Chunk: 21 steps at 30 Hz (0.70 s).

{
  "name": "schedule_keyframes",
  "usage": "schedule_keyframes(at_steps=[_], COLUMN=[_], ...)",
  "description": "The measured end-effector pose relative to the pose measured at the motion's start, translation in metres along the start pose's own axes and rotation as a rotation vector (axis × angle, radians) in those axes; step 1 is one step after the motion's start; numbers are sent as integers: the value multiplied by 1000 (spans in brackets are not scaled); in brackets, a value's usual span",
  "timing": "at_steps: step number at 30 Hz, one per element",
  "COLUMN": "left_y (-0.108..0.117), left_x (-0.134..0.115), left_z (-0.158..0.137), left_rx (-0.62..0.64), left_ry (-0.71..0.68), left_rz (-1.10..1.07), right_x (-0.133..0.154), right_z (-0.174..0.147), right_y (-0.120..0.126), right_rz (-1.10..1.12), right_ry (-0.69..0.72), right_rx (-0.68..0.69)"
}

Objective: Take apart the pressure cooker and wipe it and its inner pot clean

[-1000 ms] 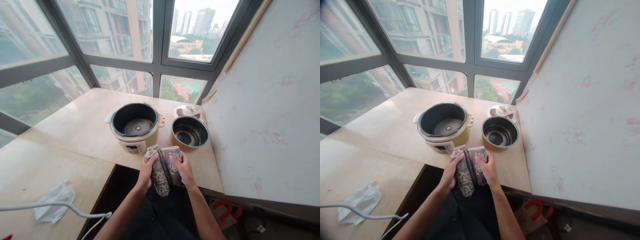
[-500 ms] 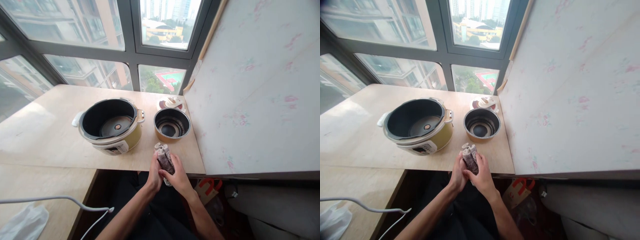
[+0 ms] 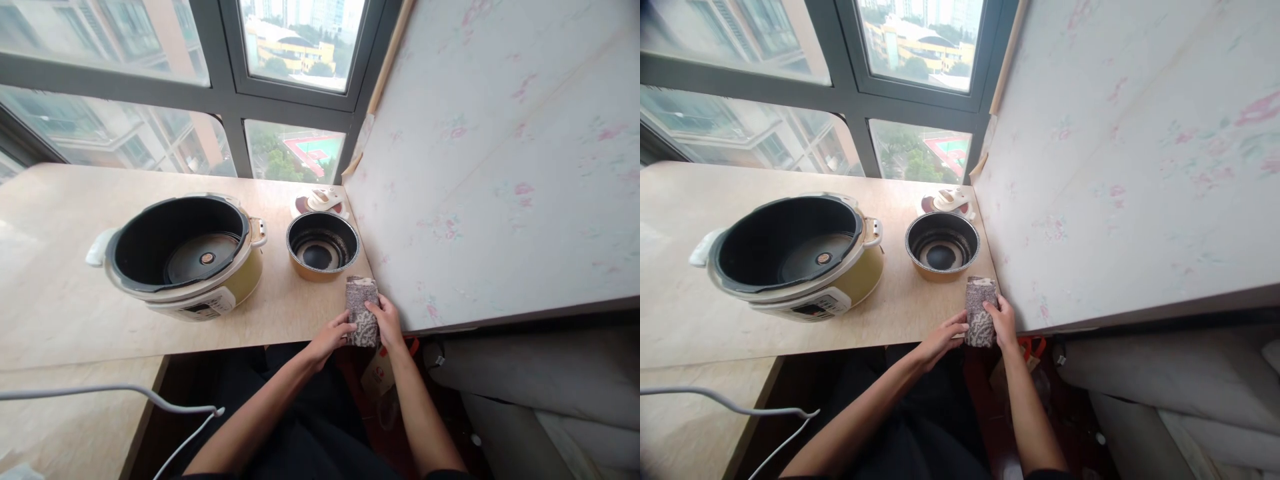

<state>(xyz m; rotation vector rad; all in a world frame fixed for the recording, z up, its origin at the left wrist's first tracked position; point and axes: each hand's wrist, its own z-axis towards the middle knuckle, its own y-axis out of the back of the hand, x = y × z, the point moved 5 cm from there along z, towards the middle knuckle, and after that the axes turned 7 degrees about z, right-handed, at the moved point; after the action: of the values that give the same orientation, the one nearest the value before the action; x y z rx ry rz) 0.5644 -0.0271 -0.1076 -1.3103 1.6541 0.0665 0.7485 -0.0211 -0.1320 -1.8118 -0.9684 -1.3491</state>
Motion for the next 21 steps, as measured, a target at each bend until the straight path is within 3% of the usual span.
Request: schedule_keyframes(at_steps=[5,9,12,15,21], left_y=[18,60,88,102,115], left_x=[-2,-35,-67,-93,-126], left_z=[1,-1,-5,0,29], left_rx=[-170,-500,-712,-769,-795], left_ry=[-54,-280,-441,-474,-408], left_rz=[13,20,133,215,335], right_x=[-3,-2,1,2,2], right_z=[33,50,63,75,76], right_y=[14,6,-8,-19,-19], right_rz=[-276,-559,-649,-671,-561], right_ry=[99,307,452,467,375], right_rx=[-57,-80,-106,-119,-89])
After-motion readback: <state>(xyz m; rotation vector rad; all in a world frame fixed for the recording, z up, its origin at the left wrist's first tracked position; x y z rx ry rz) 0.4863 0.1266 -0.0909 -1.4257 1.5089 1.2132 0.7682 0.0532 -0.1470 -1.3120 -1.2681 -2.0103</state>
